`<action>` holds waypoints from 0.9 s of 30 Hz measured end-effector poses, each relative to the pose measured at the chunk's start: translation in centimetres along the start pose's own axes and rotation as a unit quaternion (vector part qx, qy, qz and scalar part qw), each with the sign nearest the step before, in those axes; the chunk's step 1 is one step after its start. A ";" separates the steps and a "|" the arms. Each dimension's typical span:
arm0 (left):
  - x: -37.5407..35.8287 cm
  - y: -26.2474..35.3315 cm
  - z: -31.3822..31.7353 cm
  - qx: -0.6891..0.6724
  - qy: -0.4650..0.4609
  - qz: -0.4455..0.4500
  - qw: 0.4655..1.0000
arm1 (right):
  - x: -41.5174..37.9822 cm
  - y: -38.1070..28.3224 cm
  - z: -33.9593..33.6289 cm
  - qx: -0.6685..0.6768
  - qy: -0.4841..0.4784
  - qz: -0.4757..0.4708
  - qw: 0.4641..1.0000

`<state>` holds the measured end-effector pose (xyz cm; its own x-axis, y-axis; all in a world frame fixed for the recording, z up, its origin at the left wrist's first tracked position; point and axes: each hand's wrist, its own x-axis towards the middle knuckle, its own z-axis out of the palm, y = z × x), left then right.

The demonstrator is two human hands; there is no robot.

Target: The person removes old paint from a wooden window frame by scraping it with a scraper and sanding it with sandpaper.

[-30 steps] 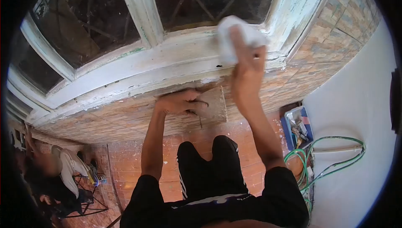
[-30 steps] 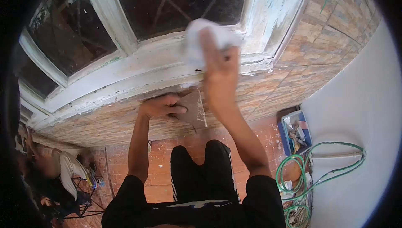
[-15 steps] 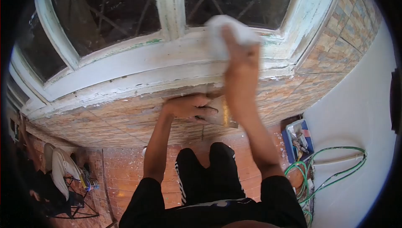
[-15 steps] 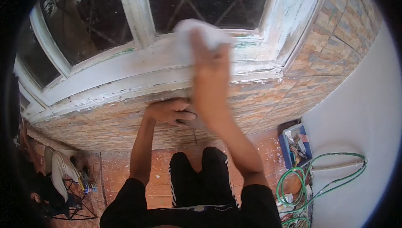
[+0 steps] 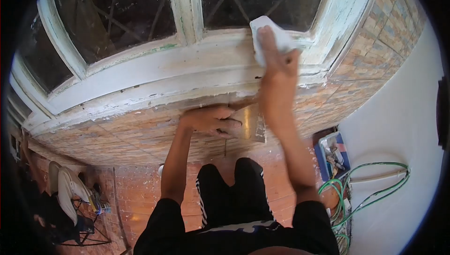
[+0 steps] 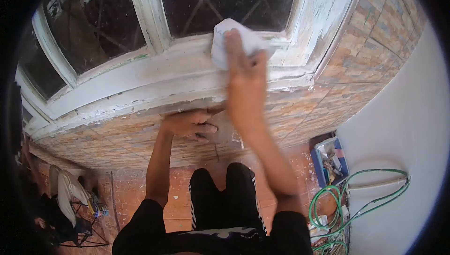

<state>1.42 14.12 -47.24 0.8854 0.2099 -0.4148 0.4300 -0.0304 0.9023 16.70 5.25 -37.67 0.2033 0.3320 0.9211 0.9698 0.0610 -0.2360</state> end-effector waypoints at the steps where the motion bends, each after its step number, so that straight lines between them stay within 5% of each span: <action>1: -0.8 0.6 0.4 0.013 0.013 -0.002 1.000 | 0.3 0.6 -0.7 0.055 -0.011 0.061 0.997; 3: -1.5 2.0 1.0 0.038 0.041 0.012 0.998 | 1.5 1.3 -1.6 0.159 -0.030 0.164 0.973; 6: -2.1 3.2 1.6 0.028 0.024 0.063 0.997 | 0.1 -2.6 1.4 -0.012 0.027 -0.122 0.992; 11: -0.6 0.8 0.4 0.082 0.021 0.082 0.993 | 0.6 0.8 -1.1 0.053 -0.037 0.006 0.998; 16: -0.9 0.8 0.5 0.057 0.025 0.054 0.997 | -0.6 -5.1 1.2 0.101 -0.032 -0.137 0.985; 18: -0.3 0.1 0.0 0.078 0.007 0.089 0.993 | -0.4 -1.7 0.5 0.077 -0.018 -0.127 0.989; 20: -0.1 -0.2 -0.2 0.065 -0.001 0.115 0.991 | -0.5 -1.3 0.2 0.075 -0.007 0.017 0.997; 22: 0.1 -1.2 -0.1 0.088 0.019 0.136 0.987 | -0.5 -3.1 1.1 0.026 0.030 0.024 0.999; 25: -0.5 -0.7 -0.4 0.135 0.047 0.137 0.980 | -0.7 -5.0 3.2 0.018 0.044 -0.126 0.991; 27: -0.7 0.6 -0.2 0.089 -0.040 0.101 0.990 | 0.4 -1.9 0.0 0.317 -0.022 0.171 0.933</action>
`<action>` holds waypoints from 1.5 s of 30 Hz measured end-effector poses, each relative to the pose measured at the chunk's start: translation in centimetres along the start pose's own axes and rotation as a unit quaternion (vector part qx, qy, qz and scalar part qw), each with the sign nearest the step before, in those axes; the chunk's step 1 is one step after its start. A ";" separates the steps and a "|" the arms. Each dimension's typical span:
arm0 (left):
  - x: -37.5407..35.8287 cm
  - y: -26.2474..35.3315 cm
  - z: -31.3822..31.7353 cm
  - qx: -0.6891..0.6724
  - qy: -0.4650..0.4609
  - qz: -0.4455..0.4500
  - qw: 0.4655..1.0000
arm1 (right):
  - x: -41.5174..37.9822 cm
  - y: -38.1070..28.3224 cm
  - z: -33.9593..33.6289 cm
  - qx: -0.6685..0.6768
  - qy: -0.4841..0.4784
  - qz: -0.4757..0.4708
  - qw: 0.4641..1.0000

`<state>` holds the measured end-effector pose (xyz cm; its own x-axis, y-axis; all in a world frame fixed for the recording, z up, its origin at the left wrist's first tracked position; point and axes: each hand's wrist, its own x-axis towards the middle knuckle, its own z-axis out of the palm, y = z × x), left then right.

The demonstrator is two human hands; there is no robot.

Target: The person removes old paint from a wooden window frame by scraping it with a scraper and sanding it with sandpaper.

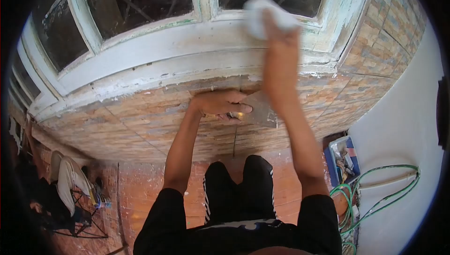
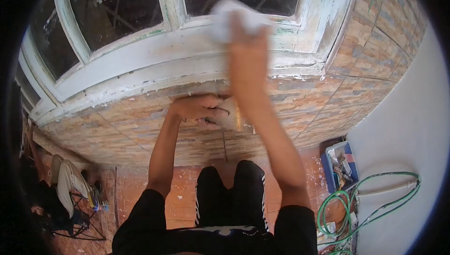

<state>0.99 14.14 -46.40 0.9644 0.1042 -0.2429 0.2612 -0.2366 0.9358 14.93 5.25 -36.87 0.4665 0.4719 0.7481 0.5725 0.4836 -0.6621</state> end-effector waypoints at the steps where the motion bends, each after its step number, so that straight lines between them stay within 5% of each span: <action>1: 0.0 0.1 -0.3 0.005 0.008 -0.008 1.000 | 0.9 4.5 0.3 0.061 -0.043 -0.019 0.997; 3: 0.3 -0.4 -0.1 0.000 0.024 -0.016 1.000 | 2.7 13.3 0.9 0.187 -0.137 -0.040 0.972; 4: 0.3 -0.5 0.4 0.010 0.038 -0.006 0.999 | 1.2 9.1 1.4 0.006 -0.028 -0.037 0.999; 5: 0.2 -0.3 0.7 0.023 0.057 0.007 0.998 | -0.1 5.4 1.8 -0.201 -0.027 -0.158 0.966; 6: 0.2 0.2 0.9 0.036 0.079 0.023 0.996 | -1.5 1.7 2.1 -0.393 0.026 -0.272 0.878; 9: -0.3 1.4 1.2 0.050 0.087 -0.059 0.993 | -0.9 1.2 0.2 -0.284 -0.054 -0.307 0.907; 11: 0.2 0.2 0.2 0.048 0.065 -0.085 0.993 | -0.1 1.6 -2.6 -0.286 -0.034 -0.185 0.940; 12: 0.3 0.3 0.2 0.045 0.051 -0.099 0.993 | 0.5 1.9 -3.6 -0.322 0.013 -0.229 0.918; 15: -0.2 1.1 1.2 -0.009 0.066 -0.042 0.997 | 0.6 2.2 -1.8 -0.367 0.060 -0.280 0.885; 16: 0.0 0.4 1.0 -0.024 0.061 -0.024 0.998 | 0.4 1.8 -1.1 -0.355 0.033 -0.227 0.906; 19: 0.0 -1.5 -0.2 0.007 0.077 -0.014 0.997 | -1.9 1.6 6.5 -0.325 0.019 -0.321 0.889; 22: -0.3 0.4 0.6 -0.024 0.057 -0.010 0.998 | -0.9 2.0 1.9 -0.370 -0.034 -0.330 0.868; 23: -0.5 0.9 1.0 -0.020 0.072 -0.033 0.997 | -0.4 2.4 -0.5 -0.335 -0.013 -0.224 0.915; 24: -0.4 1.4 1.3 -0.015 0.087 -0.052 0.995 | 1.9 6.4 -2.0 -0.167 -0.125 -0.176 0.962; 25: -0.4 1.6 1.6 -0.013 0.101 -0.071 0.992 | 2.0 5.1 -2.8 -0.016 -0.120 -0.075 0.990; 26: -0.4 1.2 1.6 -0.028 0.082 -0.057 0.995 | 1.2 3.6 -1.8 -0.030 -0.024 -0.047 0.998; 28: -0.2 0.5 0.8 -0.055 0.051 -0.021 0.997 | -0.7 1.2 2.2 -0.166 0.054 -0.143 0.974; 29: -0.2 1.1 1.0 -0.024 0.076 -0.014 0.997 | -1.2 1.5 3.6 -0.368 0.035 -0.304 0.878; 31: -1.1 2.0 2.5 0.034 0.121 -0.011 0.992 | -0.3 0.8 1.8 -0.181 0.018 -0.145 0.973; 32: -1.8 2.0 3.6 0.028 0.182 0.011 0.983 | 0.7 0.6 0.3 -0.081 0.009 -0.063 0.995; 34: -3.5 1.2 6.3 0.031 0.286 0.060 0.956 | 2.1 2.0 -3.4 -0.342 0.022 -0.287 0.894; 37: -6.1 0.2 8.3 0.124 0.409 0.146 0.892 | 1.4 2.5 -1.1 -0.412 0.076 -0.333 0.845; 41: -5.8 1.7 7.1 -0.005 0.515 0.297 0.804 | 2.7 3.8 -3.8 -0.339 -0.034 -0.404 0.849; 42: -4.4 2.1 6.2 -0.024 0.527 0.345 0.777 | 2.6 2.2 -4.3 -0.361 -0.046 -0.255 0.896; 45: -1.6 1.8 4.0 -0.035 0.544 0.422 0.724 | 1.0 3.5 0.2 -0.416 0.106 -0.313 0.847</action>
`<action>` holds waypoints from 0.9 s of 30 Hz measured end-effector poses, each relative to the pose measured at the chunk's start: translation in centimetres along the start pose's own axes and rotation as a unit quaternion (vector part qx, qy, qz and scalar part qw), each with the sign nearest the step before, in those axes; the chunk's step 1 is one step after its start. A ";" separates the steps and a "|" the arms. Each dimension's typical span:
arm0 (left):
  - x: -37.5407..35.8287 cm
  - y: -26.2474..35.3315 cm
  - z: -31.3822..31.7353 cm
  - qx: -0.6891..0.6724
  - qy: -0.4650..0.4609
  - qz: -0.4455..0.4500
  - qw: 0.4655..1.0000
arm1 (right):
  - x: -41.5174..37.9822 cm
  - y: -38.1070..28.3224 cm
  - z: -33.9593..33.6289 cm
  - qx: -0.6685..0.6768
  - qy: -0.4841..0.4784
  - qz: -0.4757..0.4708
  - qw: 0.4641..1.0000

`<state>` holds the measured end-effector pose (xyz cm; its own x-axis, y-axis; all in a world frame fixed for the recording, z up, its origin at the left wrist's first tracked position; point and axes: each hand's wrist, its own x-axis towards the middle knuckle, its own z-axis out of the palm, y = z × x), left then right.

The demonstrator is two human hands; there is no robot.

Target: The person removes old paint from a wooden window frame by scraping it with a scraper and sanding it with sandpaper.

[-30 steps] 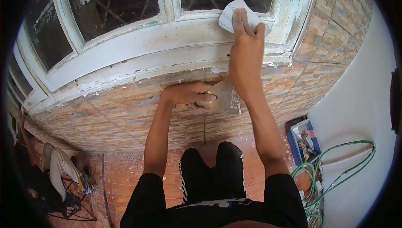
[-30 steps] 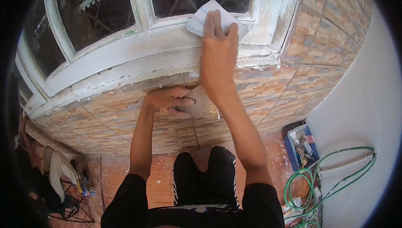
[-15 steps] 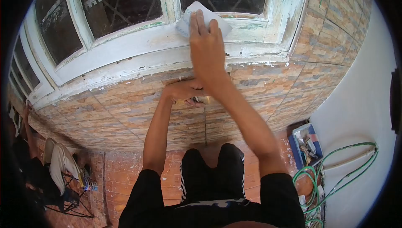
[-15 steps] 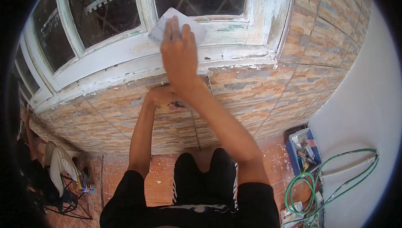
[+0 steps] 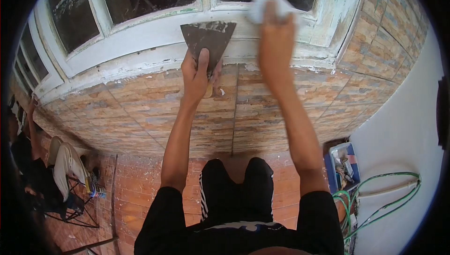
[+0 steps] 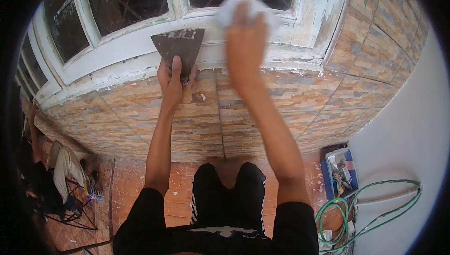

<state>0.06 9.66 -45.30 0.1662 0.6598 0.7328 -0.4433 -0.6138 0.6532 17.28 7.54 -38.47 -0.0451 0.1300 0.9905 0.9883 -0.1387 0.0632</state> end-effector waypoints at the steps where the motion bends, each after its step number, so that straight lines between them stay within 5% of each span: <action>1: 0.4 -0.5 0.4 -0.003 0.005 0.024 1.000 | -0.2 -1.7 -0.8 0.039 -0.026 -0.081 0.996; 4: 0.5 -0.7 0.9 -0.014 0.051 0.083 0.995 | 0.5 1.1 -0.6 0.142 -0.011 -0.101 0.985; 8: 0.5 -1.8 1.2 -0.023 0.085 0.115 0.989 | -0.5 -0.8 -0.5 0.083 -0.042 0.033 0.995; 9: 0.7 -1.9 1.4 -0.018 0.091 0.118 0.989 | -0.2 -1.1 -0.7 0.134 -0.013 -0.073 0.988; 12: 0.4 -1.6 1.5 -0.002 0.090 0.113 0.989 | 0.6 2.3 -1.8 0.141 -0.087 -0.035 0.986; 16: 0.7 -1.7 1.3 -0.004 0.082 0.094 0.992 | -1.4 -2.2 -0.7 0.077 -0.038 0.024 0.996; 17: 0.7 -1.5 1.6 -0.019 0.089 0.085 0.992 | -1.4 -2.5 -0.9 0.109 -0.020 -0.071 0.991; 20: 0.7 -0.7 1.4 -0.033 0.107 0.079 0.991 | -0.1 0.3 -2.0 0.170 -0.056 0.004 0.984; 23: 0.2 -1.3 1.0 -0.023 0.116 0.091 0.989 | -0.7 -4.8 -0.5 0.182 0.010 0.094 0.979; 25: 0.5 -1.7 1.0 -0.031 0.119 0.105 0.987 | -0.5 -5.2 -1.2 0.130 -0.019 -0.050 0.990; 27: 0.1 -1.5 1.2 -0.043 0.119 0.085 0.988 | -0.1 -2.4 -2.1 0.463 -0.065 0.215 0.857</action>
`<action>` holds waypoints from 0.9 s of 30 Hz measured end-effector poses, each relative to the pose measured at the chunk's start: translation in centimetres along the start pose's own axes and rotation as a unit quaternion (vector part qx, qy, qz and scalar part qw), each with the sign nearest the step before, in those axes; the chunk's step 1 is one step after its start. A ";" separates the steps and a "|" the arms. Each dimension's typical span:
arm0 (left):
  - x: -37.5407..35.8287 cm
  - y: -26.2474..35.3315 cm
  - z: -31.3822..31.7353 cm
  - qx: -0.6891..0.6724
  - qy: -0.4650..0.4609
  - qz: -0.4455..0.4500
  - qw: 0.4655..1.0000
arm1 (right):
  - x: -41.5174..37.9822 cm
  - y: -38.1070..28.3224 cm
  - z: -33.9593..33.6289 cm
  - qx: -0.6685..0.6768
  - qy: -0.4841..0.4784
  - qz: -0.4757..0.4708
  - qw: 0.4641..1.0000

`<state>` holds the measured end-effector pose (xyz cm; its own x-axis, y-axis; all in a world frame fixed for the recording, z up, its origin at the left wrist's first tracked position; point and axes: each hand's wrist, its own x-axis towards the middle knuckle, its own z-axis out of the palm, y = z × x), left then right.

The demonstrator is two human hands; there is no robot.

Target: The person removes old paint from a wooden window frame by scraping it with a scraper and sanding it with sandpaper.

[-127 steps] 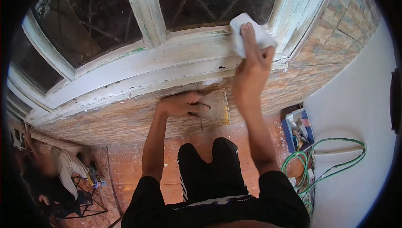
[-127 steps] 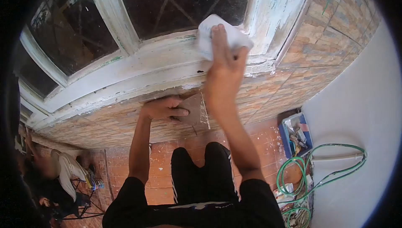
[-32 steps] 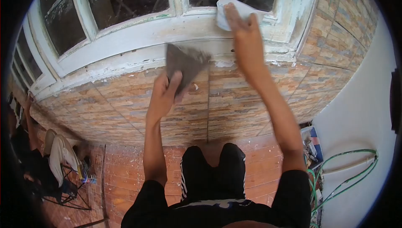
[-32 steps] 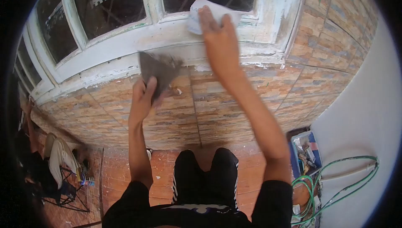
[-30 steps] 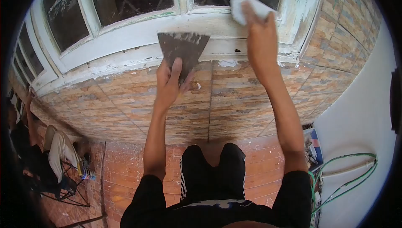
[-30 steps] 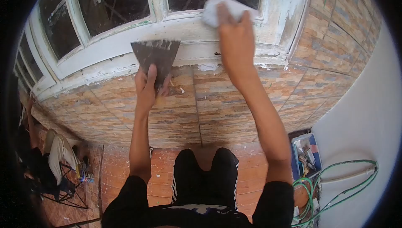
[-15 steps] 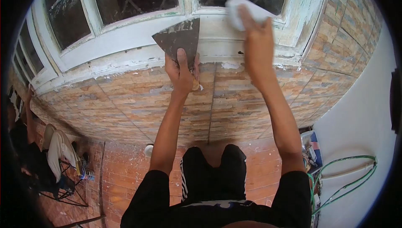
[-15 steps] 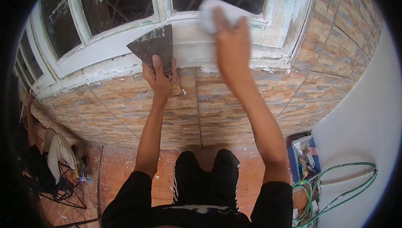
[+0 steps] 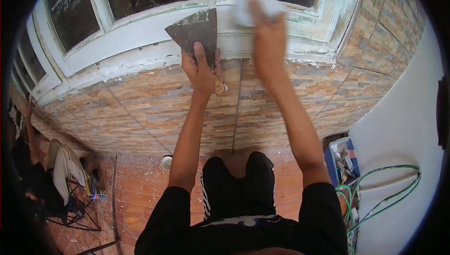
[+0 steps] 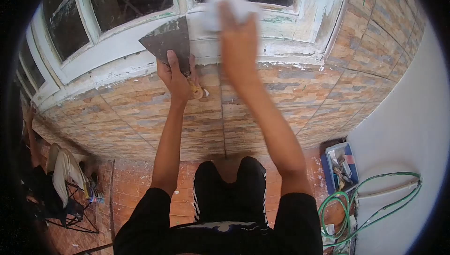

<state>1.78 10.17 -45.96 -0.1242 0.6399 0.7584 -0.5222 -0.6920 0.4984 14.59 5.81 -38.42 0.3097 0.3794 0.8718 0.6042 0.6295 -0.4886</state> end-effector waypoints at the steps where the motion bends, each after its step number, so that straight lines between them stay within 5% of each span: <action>1: 0.4 0.3 0.0 -0.005 0.000 -0.005 1.000 | 0.0 1.5 0.3 -0.088 -0.013 -0.055 0.995; 5: 0.4 0.1 0.1 -0.025 -0.007 -0.023 0.999 | -1.1 1.2 3.5 -0.421 0.018 -0.220 0.880; 10: 0.8 0.7 -0.7 -0.021 -0.038 -0.008 0.999 | 0.7 2.1 -0.4 -0.293 -0.006 -0.205 0.934; 13: 0.6 0.8 0.2 -0.023 0.013 -0.009 1.000 | -1.5 1.8 5.0 -0.344 0.025 -0.197 0.918; 14: 0.7 0.6 0.3 -0.043 0.014 -0.017 0.999 | -1.9 0.4 6.2 -0.330 -0.036 -0.224 0.916; 17: 0.8 0.7 -0.3 -0.064 0.007 -0.029 0.997 | -0.2 2.4 1.5 -0.347 0.002 -0.149 0.926; 18: 1.1 0.9 -0.3 -0.058 0.003 -0.022 0.998 | 0.1 0.4 0.7 -0.085 0.017 -0.014 0.996; 19: 0.9 0.9 -0.3 -0.053 0.003 -0.020 0.998 | 0.2 -1.7 -0.2 0.182 0.027 0.125 0.975; 20: 0.6 0.9 -0.3 -0.056 0.009 -0.035 0.998 | -0.2 0.1 1.7 -0.084 0.069 -0.032 0.994; 21: 0.5 0.9 -0.5 -0.059 0.012 -0.051 0.997 | -0.8 1.5 4.4 -0.343 0.104 -0.183 0.915; 25: 0.7 2.0 -0.6 -0.075 0.031 -0.074 0.994 | -0.3 1.6 2.4 -0.299 0.004 -0.260 0.918; 27: 1.1 1.8 -1.3 -0.056 0.011 -0.038 0.998 | 0.6 2.1 1.5 -0.131 0.057 -0.086 0.986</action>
<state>-0.39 10.05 -44.83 -0.0984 0.6977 0.7096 -0.6218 -0.5998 0.5036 14.96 8.37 -38.96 0.2578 0.1952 0.9463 0.8187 0.4759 -0.3212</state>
